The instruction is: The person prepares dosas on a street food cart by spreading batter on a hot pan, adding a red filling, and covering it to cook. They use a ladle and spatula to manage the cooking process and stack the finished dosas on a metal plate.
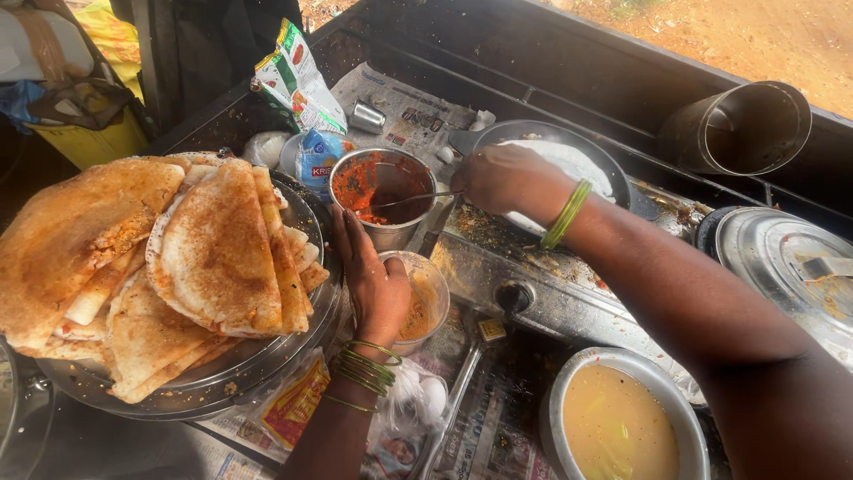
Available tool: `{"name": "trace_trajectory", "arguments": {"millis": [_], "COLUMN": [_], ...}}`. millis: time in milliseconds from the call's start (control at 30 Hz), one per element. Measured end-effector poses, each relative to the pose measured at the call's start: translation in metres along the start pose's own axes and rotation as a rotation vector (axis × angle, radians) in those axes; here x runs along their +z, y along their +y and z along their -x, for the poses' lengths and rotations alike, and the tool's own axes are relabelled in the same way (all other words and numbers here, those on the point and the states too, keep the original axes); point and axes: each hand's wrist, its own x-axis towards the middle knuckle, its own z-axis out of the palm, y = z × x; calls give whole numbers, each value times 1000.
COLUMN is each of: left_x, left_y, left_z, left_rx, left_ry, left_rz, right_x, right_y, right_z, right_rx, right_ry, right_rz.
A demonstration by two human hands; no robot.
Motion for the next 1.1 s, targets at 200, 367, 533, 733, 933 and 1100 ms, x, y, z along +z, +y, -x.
{"name": "trace_trajectory", "arguments": {"millis": [200,367,533,733,933,1100], "left_x": [2,5,2,6,4,-2], "left_y": [-2,-1,0,-4,0,27], "left_z": [-2,-1,-3,-2,-2,-4], "left_rx": [-38,-7,1,1,0,33], "left_ry": [-11,10,0,5,1,17], "left_rz": [2,27,5,-43,-57,-192], "right_x": [55,101,137,173,138,82], "right_y": [10,12,-8,-18,-2,66], "right_z": [33,69,110,147,178,240], "right_rx": [3,-21,202,244,383,338], "right_ry": [288,609,568,619,574,782], "right_rz": [-101,-106,-277,-382,-485,-408]}}
